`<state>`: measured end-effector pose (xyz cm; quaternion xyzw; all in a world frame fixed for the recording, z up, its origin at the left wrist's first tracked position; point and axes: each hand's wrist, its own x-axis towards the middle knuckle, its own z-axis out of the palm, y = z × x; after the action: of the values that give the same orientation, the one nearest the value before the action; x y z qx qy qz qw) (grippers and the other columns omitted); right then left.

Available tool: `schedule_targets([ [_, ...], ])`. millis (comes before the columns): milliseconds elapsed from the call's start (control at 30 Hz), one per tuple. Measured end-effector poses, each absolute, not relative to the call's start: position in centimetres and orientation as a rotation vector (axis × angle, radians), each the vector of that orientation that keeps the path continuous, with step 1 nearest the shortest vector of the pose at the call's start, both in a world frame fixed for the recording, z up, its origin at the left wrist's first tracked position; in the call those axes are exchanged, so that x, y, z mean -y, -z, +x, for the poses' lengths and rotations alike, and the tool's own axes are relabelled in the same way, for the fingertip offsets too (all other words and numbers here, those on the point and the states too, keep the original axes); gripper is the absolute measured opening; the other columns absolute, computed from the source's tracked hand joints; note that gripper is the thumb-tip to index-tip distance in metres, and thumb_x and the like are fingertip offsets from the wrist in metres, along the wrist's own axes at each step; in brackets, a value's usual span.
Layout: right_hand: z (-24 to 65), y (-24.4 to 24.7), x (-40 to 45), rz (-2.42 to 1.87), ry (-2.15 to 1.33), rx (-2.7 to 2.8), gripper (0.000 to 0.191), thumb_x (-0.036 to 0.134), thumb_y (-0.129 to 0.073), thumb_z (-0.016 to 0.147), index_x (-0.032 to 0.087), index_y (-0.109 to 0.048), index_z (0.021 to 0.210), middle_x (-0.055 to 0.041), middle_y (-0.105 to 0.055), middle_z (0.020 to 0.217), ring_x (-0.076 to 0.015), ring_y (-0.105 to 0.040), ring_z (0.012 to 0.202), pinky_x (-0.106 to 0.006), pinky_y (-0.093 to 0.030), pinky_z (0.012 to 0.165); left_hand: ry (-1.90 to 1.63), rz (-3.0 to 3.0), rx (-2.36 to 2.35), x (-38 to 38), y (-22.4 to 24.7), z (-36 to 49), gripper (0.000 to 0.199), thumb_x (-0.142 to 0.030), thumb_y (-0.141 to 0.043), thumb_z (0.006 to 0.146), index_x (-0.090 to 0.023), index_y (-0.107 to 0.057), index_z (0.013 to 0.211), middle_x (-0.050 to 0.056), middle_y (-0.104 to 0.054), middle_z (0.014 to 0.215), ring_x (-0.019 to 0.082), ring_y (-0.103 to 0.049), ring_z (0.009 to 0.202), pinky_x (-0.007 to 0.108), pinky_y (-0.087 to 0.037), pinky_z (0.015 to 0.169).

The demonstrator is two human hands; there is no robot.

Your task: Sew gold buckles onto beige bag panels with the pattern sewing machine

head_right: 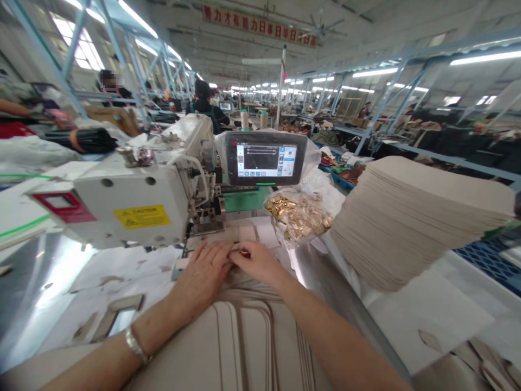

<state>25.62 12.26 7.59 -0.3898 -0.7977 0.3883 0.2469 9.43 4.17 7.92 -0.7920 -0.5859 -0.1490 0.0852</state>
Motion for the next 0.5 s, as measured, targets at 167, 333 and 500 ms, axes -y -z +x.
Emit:
schedule_targets([
  [167,26.3,-7.0,-14.2,-1.265,-1.146,2.055,0.031,0.045,-0.058,0.080,0.018,-0.058,0.066,0.0061,-0.042,0.052,-0.0107,-0.038,0.053,-0.024,-0.025,0.052,0.284,-2.461,1.885,-2.9,-7.2,7.7,0.058,-0.039,-0.040,0.097,-0.012,-0.035,0.148,0.013,-0.038,0.155,0.029,-0.032,0.145,0.055,-0.028,0.117],
  [333,25.2,-6.9,-15.5,-1.329,-1.211,2.023,0.029,0.045,-0.059,0.076,0.018,-0.057,0.065,0.0062,-0.041,0.051,-0.0109,-0.038,0.053,-0.024,-0.024,0.051,0.195,-2.483,1.983,-3.4,-6.8,6.5,0.063,-0.045,-0.038,0.097,-0.009,-0.034,0.149,0.014,-0.032,0.157,0.030,-0.028,0.146,0.053,-0.030,0.117],
  [500,23.7,-6.9,-16.5,-1.386,-1.183,2.011,0.025,0.041,-0.058,0.074,0.019,-0.054,0.063,0.0068,-0.039,0.052,-0.0103,-0.036,0.052,-0.024,-0.023,0.052,0.237,-2.416,1.963,-3.7,-6.2,6.2,0.063,-0.044,-0.044,0.096,-0.007,-0.037,0.147,0.016,-0.034,0.156,0.030,-0.033,0.145,0.052,-0.033,0.116],
])
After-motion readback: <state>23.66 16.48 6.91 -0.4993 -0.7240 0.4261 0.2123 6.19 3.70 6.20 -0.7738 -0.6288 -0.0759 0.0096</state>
